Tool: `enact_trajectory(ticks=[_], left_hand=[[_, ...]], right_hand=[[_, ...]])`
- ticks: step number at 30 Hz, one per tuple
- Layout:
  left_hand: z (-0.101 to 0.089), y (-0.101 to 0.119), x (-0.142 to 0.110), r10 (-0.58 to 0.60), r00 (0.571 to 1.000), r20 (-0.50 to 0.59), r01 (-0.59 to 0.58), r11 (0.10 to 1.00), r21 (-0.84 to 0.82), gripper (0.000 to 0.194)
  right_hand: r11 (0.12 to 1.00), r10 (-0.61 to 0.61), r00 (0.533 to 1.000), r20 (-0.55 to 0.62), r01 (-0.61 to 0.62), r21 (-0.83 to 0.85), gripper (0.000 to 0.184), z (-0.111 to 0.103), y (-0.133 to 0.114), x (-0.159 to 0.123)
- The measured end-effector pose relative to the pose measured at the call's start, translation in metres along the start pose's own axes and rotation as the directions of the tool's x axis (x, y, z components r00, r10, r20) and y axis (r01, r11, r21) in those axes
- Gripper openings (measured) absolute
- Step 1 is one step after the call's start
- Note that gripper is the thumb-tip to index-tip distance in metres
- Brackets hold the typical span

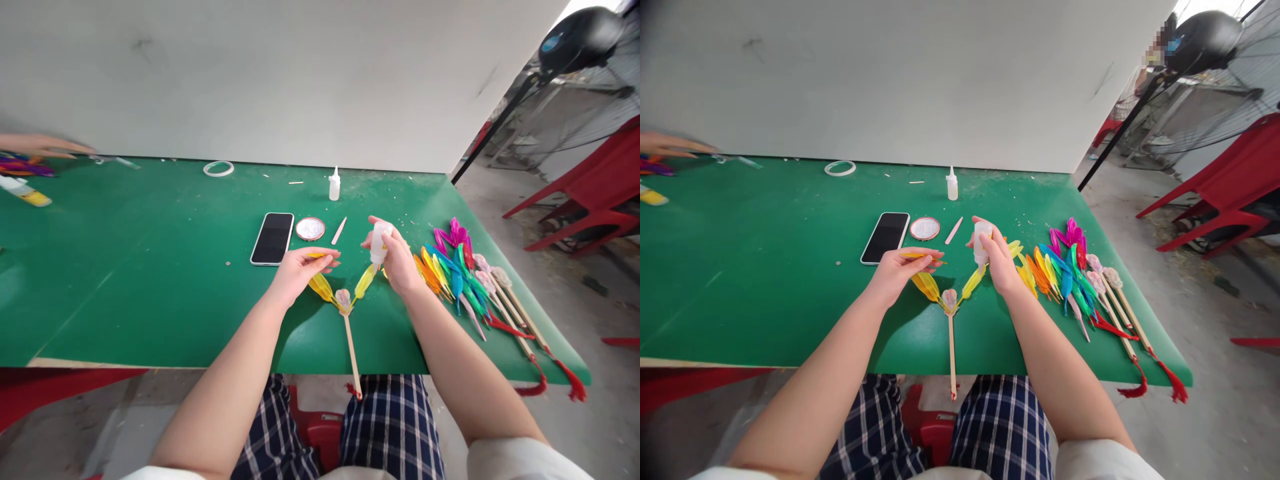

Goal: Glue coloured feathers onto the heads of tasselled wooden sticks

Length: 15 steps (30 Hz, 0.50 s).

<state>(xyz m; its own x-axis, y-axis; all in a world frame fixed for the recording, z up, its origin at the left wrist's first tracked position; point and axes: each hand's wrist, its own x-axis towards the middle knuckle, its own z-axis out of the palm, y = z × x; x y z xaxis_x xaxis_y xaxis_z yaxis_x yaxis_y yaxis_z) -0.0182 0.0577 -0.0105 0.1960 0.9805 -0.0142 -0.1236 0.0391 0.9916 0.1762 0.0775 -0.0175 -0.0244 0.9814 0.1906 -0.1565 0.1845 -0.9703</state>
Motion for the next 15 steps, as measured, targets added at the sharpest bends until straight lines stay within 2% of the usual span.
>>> enact_trajectory(ticks=[3,7,10,15], left_hand=[[-0.0003,-0.0002,0.0004,0.003,1.000,0.004,-0.003,1.000,0.006,0.026],[0.0000,0.0004,0.0006,0.006,1.000,-0.001,-0.006,1.000,0.024,0.028],[0.0002,0.0003,0.0003,0.011,1.000,0.004,-0.011,1.000,0.017,0.027],[-0.0003,-0.0005,0.0000,0.018,1.000,0.013,-0.018,1.000,0.016,0.025]], right_hand=[[0.999,0.041,0.998,0.047,-0.042,0.016,0.036,-0.0002,-0.0007,0.0000],[0.999,0.029,0.997,0.074,-0.026,-0.041,0.042,0.0012,-0.0015,-0.0003],[0.993,0.008,0.999,0.048,-0.003,-0.117,0.047,0.0017,0.0003,0.0010],[0.960,-0.089,0.996,-0.004,0.085,-0.265,0.040,0.0024,0.0012,0.0026]])
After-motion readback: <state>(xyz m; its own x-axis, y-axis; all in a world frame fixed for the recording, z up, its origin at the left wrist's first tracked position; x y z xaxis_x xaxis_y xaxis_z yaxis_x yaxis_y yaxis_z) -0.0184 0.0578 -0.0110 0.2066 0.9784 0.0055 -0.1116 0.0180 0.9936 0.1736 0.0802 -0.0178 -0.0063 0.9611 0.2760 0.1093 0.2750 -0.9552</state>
